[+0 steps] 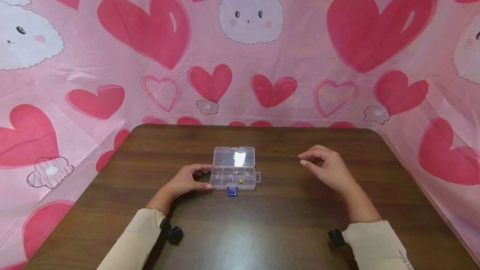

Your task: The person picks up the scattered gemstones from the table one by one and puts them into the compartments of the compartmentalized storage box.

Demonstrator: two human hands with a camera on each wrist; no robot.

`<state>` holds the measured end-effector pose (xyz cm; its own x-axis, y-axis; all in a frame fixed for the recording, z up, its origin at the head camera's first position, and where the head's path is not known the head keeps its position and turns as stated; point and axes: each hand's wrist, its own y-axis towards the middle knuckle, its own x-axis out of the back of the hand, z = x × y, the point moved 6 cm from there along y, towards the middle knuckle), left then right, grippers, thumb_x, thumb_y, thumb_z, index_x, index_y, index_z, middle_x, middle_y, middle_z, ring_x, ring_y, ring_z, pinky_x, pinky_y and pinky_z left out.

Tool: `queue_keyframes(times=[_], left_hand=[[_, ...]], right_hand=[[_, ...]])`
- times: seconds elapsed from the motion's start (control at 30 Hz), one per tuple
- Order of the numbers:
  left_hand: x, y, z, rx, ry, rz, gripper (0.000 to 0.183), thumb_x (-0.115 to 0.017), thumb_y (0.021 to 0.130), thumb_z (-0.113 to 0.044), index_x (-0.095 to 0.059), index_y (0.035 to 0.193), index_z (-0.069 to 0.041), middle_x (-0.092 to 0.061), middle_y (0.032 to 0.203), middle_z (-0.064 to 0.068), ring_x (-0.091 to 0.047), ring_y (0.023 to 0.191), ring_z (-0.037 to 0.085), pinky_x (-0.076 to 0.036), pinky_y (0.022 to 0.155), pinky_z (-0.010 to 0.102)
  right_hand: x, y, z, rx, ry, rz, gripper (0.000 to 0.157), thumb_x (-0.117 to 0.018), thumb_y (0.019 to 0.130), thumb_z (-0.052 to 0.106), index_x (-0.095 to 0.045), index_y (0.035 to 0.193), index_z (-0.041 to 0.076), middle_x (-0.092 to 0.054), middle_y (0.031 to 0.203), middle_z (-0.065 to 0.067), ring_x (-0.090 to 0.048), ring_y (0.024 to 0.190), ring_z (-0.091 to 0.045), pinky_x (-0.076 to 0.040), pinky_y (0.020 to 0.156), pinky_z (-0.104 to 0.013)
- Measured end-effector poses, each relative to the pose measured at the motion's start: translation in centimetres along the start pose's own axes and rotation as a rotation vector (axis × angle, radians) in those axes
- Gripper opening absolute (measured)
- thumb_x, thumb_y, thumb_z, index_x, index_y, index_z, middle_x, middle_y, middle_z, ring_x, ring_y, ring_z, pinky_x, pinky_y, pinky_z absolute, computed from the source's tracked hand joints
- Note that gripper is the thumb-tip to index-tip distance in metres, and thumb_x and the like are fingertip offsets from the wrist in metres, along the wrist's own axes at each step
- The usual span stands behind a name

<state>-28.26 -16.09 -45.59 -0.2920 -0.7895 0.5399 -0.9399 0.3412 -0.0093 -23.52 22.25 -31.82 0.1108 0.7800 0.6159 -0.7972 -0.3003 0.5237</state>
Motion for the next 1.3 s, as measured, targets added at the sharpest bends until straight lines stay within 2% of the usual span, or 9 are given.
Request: queue_keyframes(times=[0.23,0.6,0.77,0.93,1.1,1.3], left_hand=[[0.0,0.1,-0.1,-0.012,-0.001,0.008,0.061,-0.088,0.071,-0.033,-0.066,0.125,-0.018,-0.065,0.118,-0.004,-0.055,0.108,0.019,-0.043,0.099,0.042],[0.1,0.0,-0.3,-0.018,0.009,0.001,0.061,-0.088,0.071,-0.034,-0.067,0.125,-0.017,-0.066,0.117,-0.005,-0.056,0.108,0.019,-0.043,0.099,0.042],[0.0,0.0,-0.2,-0.020,0.016,0.002,0.061,-0.088,0.071,-0.033,-0.067,0.125,-0.017,-0.066,0.118,-0.005,-0.056,0.108,0.018,-0.043,0.099,0.042],[0.0,0.0,-0.2,-0.023,0.014,0.002,0.061,-0.089,0.071,-0.032,-0.067,0.125,-0.017,-0.066,0.118,-0.005,-0.056,0.107,0.018,-0.043,0.099,0.041],[0.1,-0.1,-0.3,-0.018,0.009,-0.003,0.060,-0.088,0.071,-0.032,-0.067,0.125,-0.017,-0.066,0.117,-0.004,-0.055,0.107,0.019,-0.044,0.098,0.042],[0.1,-0.1,-0.2,-0.013,0.009,-0.003,0.060,-0.088,0.071,-0.033,-0.066,0.125,-0.018,-0.066,0.117,-0.005,-0.055,0.107,0.019,-0.044,0.098,0.041]], right_hand=[[-0.6,0.2,0.7,0.026,0.047,0.029,0.022,-0.073,0.075,-0.017,-0.072,0.091,-0.002,-0.065,0.084,-0.010,-0.058,0.076,-0.008,-0.048,0.069,-0.014],[-1.5,0.5,1.7,0.037,0.039,0.070,0.022,-0.074,0.076,-0.015,-0.072,0.091,0.000,-0.066,0.084,-0.006,-0.058,0.076,-0.008,-0.049,0.065,-0.016],[-2.0,0.6,2.1,0.070,0.044,0.072,0.023,-0.074,0.075,-0.016,-0.072,0.090,0.001,-0.066,0.083,-0.006,-0.057,0.075,-0.009,-0.048,0.063,-0.018],[-3.0,0.4,0.8,0.113,0.070,0.075,0.026,-0.075,0.073,-0.017,-0.073,0.089,0.003,-0.065,0.082,-0.003,-0.057,0.073,-0.010,-0.047,0.061,-0.019],[-4.0,0.3,-0.9,0.115,0.088,0.109,0.026,-0.078,0.076,-0.009,-0.074,0.093,0.011,-0.065,0.085,0.004,-0.058,0.075,-0.009,-0.048,0.063,-0.021],[-5.0,0.4,-1.1,0.106,0.097,0.170,0.024,-0.079,0.080,0.001,-0.075,0.097,0.017,-0.065,0.087,0.009,-0.058,0.077,-0.009,-0.051,0.064,-0.028]])
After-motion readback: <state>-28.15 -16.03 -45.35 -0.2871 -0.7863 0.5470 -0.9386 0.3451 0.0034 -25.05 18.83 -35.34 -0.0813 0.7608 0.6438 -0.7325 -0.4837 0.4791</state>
